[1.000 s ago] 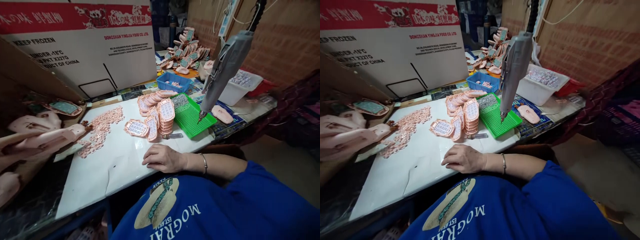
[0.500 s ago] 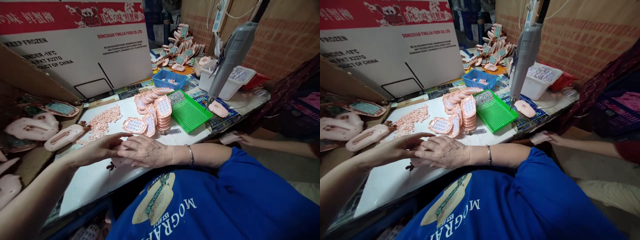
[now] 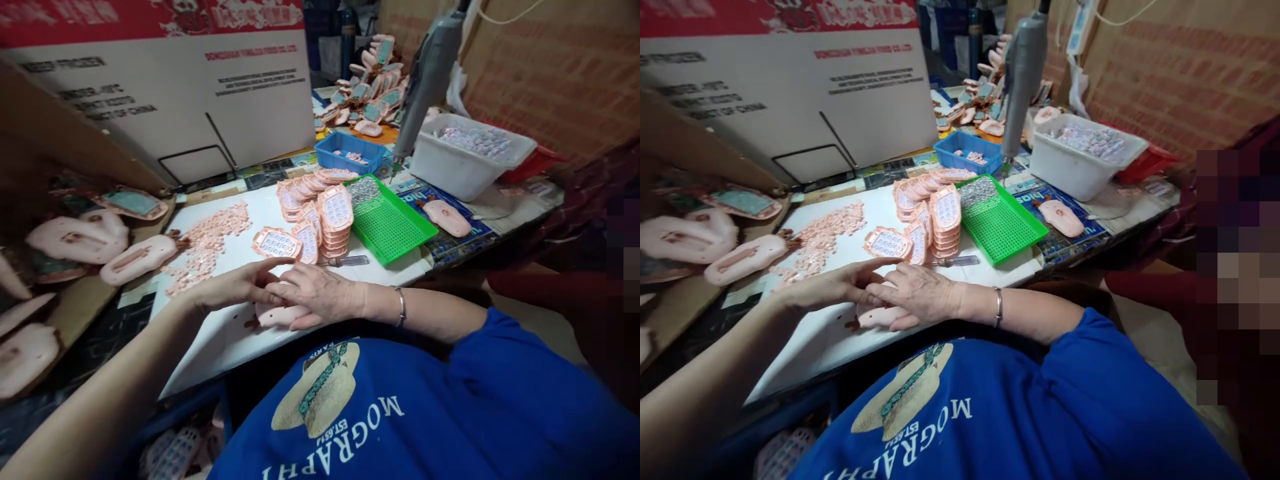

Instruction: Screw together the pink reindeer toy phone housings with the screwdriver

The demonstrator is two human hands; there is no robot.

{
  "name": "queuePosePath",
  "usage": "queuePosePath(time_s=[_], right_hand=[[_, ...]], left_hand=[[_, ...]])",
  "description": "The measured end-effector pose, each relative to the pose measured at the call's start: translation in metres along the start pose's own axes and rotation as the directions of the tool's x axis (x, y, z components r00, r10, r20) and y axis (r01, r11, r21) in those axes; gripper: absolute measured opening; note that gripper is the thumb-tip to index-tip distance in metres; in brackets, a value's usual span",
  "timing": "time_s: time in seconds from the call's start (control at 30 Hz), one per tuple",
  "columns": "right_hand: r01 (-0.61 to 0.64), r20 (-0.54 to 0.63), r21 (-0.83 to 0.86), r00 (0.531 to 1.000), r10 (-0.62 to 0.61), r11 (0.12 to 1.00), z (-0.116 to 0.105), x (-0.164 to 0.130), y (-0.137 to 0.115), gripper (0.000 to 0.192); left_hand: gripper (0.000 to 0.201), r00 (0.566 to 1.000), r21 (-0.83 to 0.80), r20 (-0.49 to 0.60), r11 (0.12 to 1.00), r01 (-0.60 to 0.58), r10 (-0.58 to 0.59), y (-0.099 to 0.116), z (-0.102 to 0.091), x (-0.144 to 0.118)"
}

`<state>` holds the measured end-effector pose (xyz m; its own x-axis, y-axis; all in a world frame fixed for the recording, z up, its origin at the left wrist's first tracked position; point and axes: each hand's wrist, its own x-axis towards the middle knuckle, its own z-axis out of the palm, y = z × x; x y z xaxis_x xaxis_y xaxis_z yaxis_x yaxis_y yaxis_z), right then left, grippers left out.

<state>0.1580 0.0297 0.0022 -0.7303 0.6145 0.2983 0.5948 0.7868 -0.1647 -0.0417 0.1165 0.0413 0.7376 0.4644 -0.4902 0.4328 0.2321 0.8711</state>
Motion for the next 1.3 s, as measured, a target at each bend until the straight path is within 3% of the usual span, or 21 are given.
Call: queuePosePath(time_s=[0.1,0.17,0.23,0.3,0.37,0.4,0.43,0.6,0.7,0.9,1.3], right_hand=[[0.008,-0.043,0.063,0.999,-0.005,0.998,0.001,-0.005,0.001,0.054],[-0.003,-0.080,0.100,0.997,0.011,0.995,-0.001,-0.010,0.005,0.059],[-0.002,-0.133,0.087,0.991,0.014,0.996,-0.005,-0.013,0.014,0.058],[-0.026,-0.196,0.033,0.980,0.032,0.999,-0.010,-0.012,0.025,0.056],[-0.091,-0.245,-0.040,0.966,0.079,0.995,-0.015,-0.003,0.036,0.054],[-0.137,-0.261,-0.078,0.959,0.113,0.987,-0.017,0.004,0.040,0.054],[-0.188,-0.268,-0.116,0.951,0.152,0.975,-0.018,0.013,0.044,0.055],[-0.458,-0.143,-0.268,0.889,0.435,0.848,-0.018,0.065,0.050,0.060],[-0.500,-0.026,-0.339,0.852,0.523,0.797,-0.013,0.084,0.049,0.057],[-0.496,-0.013,-0.400,0.844,0.536,0.771,0.001,0.090,0.051,0.056],[-0.476,-0.026,-0.399,0.860,0.509,0.784,0.005,0.094,0.049,0.052]], left_hand=[[0.087,0.994,0.128,0.106,0.991,-0.039,0.026,0.003,-0.006,-0.005],[0.078,0.989,0.129,0.047,0.981,-0.147,0.142,0.002,-0.016,-0.011],[0.067,0.945,0.030,-0.119,0.953,-0.303,0.304,-0.003,-0.029,-0.016],[0.056,0.815,-0.060,-0.379,0.867,-0.495,0.439,-0.012,-0.039,-0.019],[0.050,0.658,-0.078,-0.582,0.772,-0.631,0.478,-0.023,-0.047,-0.018],[0.050,0.612,-0.078,-0.632,0.747,-0.660,0.475,-0.028,-0.049,-0.016],[0.050,0.594,-0.079,-0.653,0.738,-0.671,0.470,-0.032,-0.050,-0.013],[0.042,0.594,-0.082,-0.678,0.758,-0.647,0.433,-0.048,-0.052,0.000],[0.037,0.579,-0.102,-0.725,0.773,-0.626,0.373,-0.051,-0.055,0.002],[0.031,0.548,-0.111,-0.753,0.751,-0.651,0.364,-0.048,-0.056,0.000],[0.027,0.561,-0.120,-0.758,0.774,-0.622,0.333,-0.048,-0.053,0.002]])
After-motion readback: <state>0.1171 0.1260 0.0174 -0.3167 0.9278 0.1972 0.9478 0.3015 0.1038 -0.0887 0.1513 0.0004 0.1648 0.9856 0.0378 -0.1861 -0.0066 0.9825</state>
